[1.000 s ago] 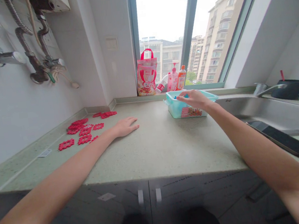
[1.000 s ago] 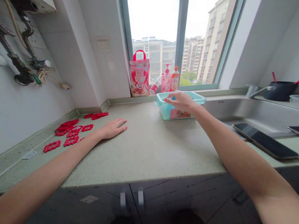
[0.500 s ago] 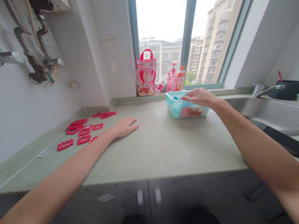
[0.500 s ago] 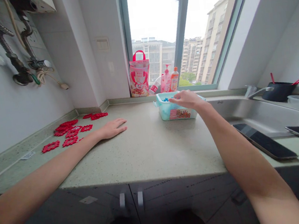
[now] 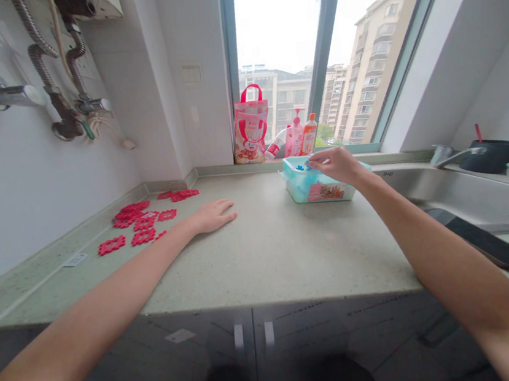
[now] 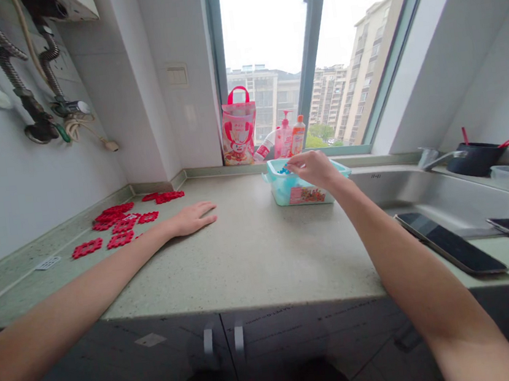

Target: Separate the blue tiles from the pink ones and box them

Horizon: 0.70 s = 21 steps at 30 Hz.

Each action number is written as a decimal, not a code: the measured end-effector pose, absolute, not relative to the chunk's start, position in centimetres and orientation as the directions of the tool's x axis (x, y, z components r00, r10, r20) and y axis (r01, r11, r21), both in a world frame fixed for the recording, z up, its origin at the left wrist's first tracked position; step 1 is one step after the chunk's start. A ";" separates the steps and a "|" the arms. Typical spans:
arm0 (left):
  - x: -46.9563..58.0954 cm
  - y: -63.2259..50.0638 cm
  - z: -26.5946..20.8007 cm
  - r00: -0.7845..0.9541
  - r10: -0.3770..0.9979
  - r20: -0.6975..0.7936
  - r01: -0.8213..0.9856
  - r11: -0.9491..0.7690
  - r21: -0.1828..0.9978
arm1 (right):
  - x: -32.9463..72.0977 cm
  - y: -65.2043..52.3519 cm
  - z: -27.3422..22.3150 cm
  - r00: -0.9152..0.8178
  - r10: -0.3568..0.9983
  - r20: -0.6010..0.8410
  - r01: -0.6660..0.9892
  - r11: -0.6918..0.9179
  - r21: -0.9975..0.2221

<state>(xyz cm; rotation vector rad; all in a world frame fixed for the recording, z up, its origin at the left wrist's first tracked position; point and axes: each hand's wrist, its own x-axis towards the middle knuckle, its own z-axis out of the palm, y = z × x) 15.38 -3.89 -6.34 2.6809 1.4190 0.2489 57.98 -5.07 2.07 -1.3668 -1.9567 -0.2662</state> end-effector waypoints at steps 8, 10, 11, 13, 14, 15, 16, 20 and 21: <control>16.2 -5.5 -5.5 0.576 0.723 0.382 0.717 -0.671 0.188 | 53.4 -7.9 3.1 0.074 0.476 0.876 0.784 0.515 -0.346; 17.0 -6.6 -4.9 0.550 0.670 0.498 0.681 -0.705 0.198 | 51.3 -8.7 2.5 0.056 0.500 0.864 0.655 0.634 -0.410; 17.5 -7.1 -4.7 0.528 0.652 0.544 0.671 -0.713 0.203 | 50.2 -9.0 1.9 0.018 0.528 0.849 0.583 0.684 -0.438; 18.3 -8.1 -4.4 0.500 0.621 0.603 0.658 -0.726 0.202 | 48.0 -9.3 0.4 -0.104 0.594 0.798 0.456 0.741 -0.493; 18.5 -8.5 -4.3 0.501 0.604 0.620 0.649 -0.736 0.192 | 47.1 -9.4 -0.5 -0.178 0.627 0.759 0.410 0.748 -0.521; 18.7 -8.7 -4.3 0.510 0.587 0.629 0.639 -0.748 0.180 | 46.2 -9.4 -1.3 -0.241 0.651 0.720 0.376 0.747 -0.549; 18.9 -8.9 -4.4 0.523 0.572 0.631 0.628 -0.760 0.167 | 45.5 -9.4 -2.1 -0.294 0.665 0.687 0.348 0.744 -0.571; 18.7 -8.9 -4.7 0.567 0.547 0.615 0.586 -0.794 0.166 | 44.1 -9.2 -3.8 -0.363 0.668 0.650 0.288 0.743 -0.604; 18.5 -8.9 -4.7 0.573 0.552 0.606 0.576 -0.797 0.182 | 44.1 -9.2 -3.9 -0.358 0.667 0.653 0.283 0.744 -0.605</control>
